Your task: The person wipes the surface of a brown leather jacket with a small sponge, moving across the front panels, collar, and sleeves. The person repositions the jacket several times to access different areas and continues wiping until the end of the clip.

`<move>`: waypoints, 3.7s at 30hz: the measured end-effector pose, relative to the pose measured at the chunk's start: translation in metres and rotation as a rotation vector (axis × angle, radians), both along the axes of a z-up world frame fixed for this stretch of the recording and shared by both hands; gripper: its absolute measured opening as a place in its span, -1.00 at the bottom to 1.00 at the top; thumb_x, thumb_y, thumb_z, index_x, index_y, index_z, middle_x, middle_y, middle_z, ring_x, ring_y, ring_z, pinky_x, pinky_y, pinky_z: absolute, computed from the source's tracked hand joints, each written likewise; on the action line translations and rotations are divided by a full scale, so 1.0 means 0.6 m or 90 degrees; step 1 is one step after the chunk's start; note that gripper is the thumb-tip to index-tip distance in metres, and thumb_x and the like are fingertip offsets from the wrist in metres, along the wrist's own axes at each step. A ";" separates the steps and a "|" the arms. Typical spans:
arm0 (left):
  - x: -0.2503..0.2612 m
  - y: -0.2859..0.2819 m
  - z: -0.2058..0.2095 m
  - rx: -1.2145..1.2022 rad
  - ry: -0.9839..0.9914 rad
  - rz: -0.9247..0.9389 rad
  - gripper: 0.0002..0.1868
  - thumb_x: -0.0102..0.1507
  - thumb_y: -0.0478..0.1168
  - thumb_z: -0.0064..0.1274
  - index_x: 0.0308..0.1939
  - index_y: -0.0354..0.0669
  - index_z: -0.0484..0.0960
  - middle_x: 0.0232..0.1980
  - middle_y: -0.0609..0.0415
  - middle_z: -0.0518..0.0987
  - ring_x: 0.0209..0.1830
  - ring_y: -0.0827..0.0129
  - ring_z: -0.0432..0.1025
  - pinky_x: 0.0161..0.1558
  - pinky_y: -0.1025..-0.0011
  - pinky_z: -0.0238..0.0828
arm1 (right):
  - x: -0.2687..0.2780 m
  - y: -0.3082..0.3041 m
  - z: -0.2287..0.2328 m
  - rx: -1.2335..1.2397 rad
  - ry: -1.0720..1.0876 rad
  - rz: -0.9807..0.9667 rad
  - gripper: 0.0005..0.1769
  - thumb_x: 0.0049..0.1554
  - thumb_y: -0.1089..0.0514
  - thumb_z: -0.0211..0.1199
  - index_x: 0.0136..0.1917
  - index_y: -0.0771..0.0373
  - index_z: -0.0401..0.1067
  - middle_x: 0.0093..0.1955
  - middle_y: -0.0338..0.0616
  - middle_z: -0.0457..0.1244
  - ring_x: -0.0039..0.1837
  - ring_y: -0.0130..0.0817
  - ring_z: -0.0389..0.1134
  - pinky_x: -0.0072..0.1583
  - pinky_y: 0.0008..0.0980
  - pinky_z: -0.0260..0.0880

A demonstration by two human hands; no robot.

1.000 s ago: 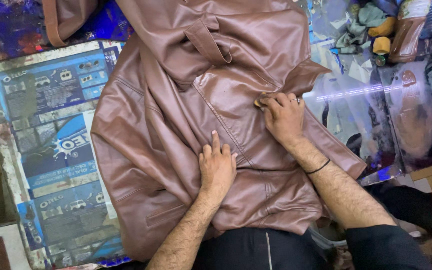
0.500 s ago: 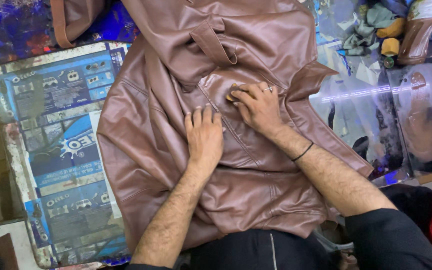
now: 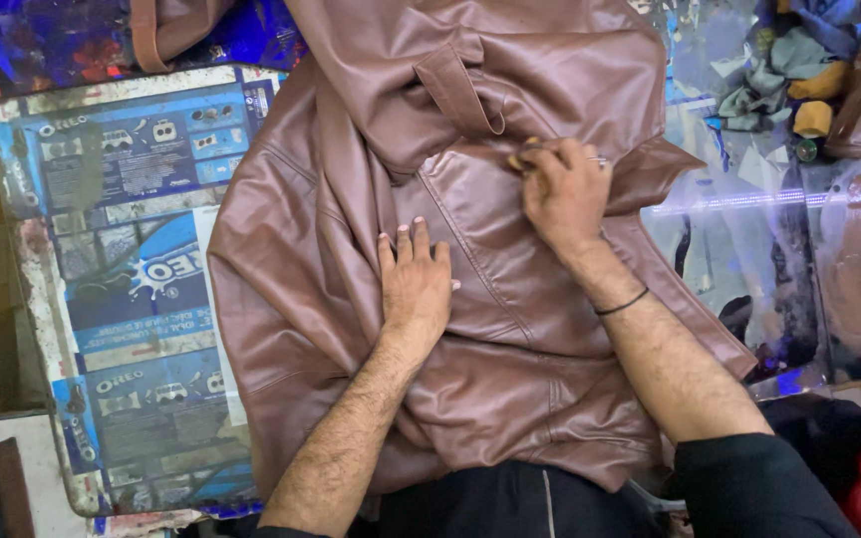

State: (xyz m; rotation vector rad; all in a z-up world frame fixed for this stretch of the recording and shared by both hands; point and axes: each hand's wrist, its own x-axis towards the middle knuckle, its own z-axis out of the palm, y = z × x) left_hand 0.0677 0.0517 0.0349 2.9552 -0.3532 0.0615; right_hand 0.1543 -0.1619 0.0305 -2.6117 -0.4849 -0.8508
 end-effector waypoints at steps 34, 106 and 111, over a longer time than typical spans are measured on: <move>0.299 0.036 0.030 -0.602 0.042 -0.212 -0.25 0.25 -0.54 -0.19 0.55 -0.07 0.22 0.58 -0.14 0.30 0.65 0.07 0.14 0.61 0.26 0.01 | 0.038 0.064 0.035 -0.130 0.120 -0.043 -0.65 0.13 -0.04 0.33 0.18 -0.01 0.57 0.04 -0.22 0.33 0.12 -0.13 0.33 0.09 0.00 0.19; 0.073 0.033 -0.047 -0.128 -0.045 0.095 -0.14 0.22 0.27 0.08 0.52 0.03 0.31 0.64 -0.19 0.00 0.56 -0.27 -0.11 0.37 -0.30 -0.06 | 0.123 -0.301 -0.018 0.636 0.403 -0.217 -0.12 0.14 0.00 0.44 0.56 0.28 0.09 -0.08 -0.13 0.34 -0.15 -0.42 0.37 -0.14 -0.38 0.41; 0.226 0.093 -0.057 -0.149 -0.001 0.030 -0.13 0.24 0.30 0.09 0.55 0.12 0.24 0.64 -0.12 0.00 0.57 -0.30 -0.08 0.42 -0.22 -0.03 | 0.232 -0.306 -0.051 0.679 0.329 -0.118 -0.16 0.13 0.33 0.47 0.56 0.28 0.11 -0.11 -0.26 0.28 -0.14 -0.55 0.29 -0.11 -0.54 0.33</move>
